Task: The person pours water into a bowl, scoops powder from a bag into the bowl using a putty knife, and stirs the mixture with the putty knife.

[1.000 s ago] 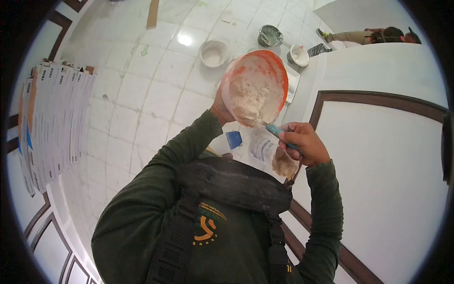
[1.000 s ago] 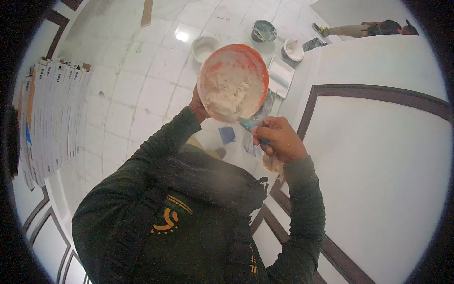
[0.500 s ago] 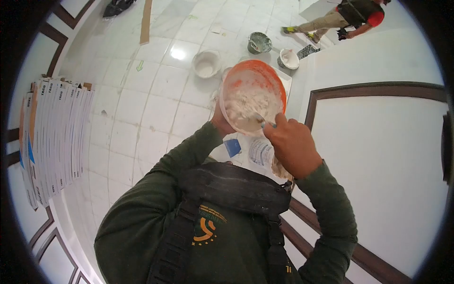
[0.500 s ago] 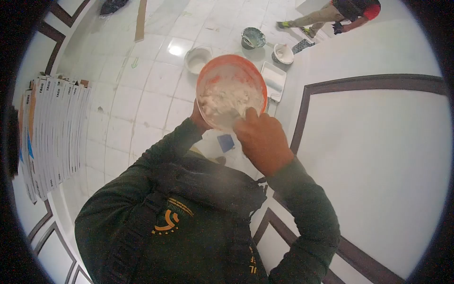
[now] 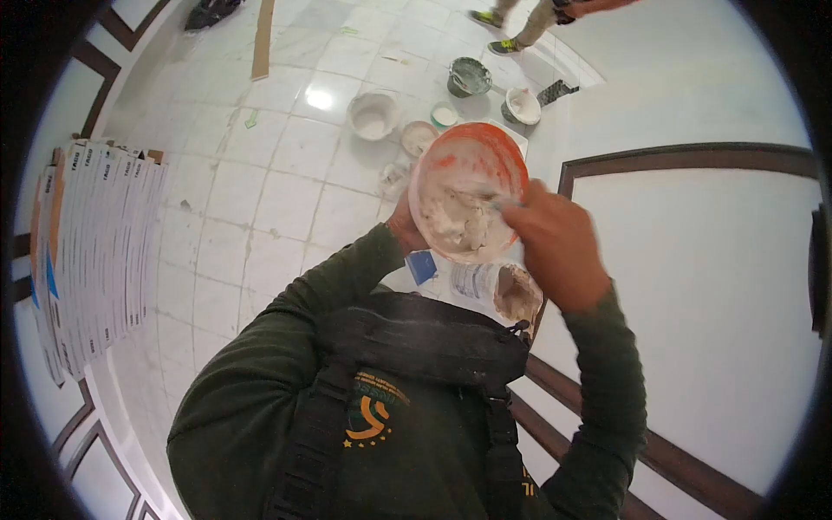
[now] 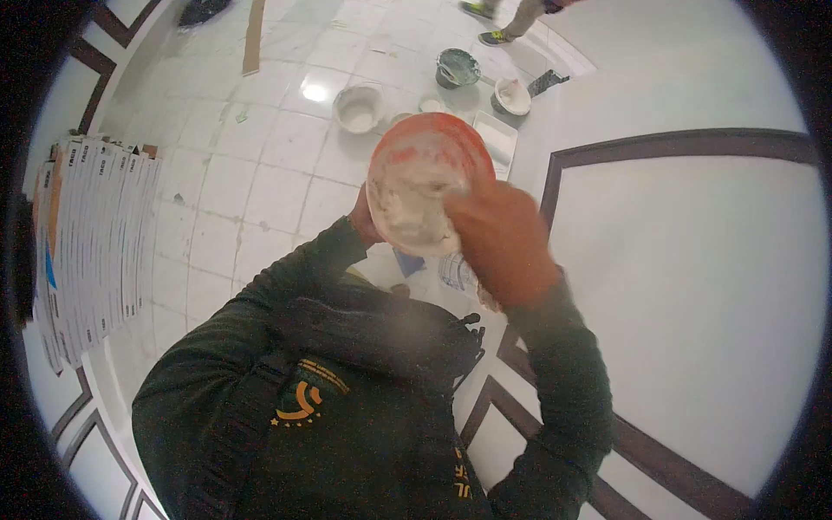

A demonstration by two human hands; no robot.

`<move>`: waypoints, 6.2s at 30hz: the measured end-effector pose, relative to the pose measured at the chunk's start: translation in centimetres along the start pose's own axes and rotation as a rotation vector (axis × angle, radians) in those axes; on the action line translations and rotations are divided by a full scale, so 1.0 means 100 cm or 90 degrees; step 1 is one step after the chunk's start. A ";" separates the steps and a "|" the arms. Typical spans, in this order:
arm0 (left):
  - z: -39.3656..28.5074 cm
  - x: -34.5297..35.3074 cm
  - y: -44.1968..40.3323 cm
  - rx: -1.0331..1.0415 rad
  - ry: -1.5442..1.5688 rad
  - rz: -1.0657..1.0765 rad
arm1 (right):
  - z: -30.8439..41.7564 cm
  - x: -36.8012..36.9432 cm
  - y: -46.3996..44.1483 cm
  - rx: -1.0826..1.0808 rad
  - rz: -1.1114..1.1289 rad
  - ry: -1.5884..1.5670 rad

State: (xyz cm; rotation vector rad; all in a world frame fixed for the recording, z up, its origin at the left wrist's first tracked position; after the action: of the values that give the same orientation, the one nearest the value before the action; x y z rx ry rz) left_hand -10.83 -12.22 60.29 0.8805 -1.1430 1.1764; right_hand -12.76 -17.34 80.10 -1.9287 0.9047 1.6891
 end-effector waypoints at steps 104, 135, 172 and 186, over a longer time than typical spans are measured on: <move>-0.028 0.013 -0.021 0.194 -0.628 -0.088 | -0.123 0.084 0.064 0.397 -0.179 -0.888; -0.072 -0.040 -0.002 0.569 -0.654 -0.278 | -0.072 0.163 0.050 0.458 0.392 -0.759; -0.064 -0.042 -0.008 0.370 -0.690 -0.236 | -0.037 0.101 0.014 0.252 0.123 -0.153; -0.073 -0.007 -0.021 0.293 -0.656 -0.249 | -0.042 0.079 0.017 0.248 0.033 -0.094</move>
State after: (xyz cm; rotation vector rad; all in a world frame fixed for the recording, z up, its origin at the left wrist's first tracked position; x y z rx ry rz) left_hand -7.26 -5.84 58.10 2.1052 -1.3969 0.6258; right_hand -10.64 -22.95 73.26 -1.5163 1.1366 1.5241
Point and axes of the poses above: each hand's wrist, its own y-axis away from the middle knuckle, its own x-axis out of the palm, z = x × y, the point moved 7 cm from there along -y, towards the middle knuckle, and after that the axes turned 13 degrees about x, right-handed, at the moved point
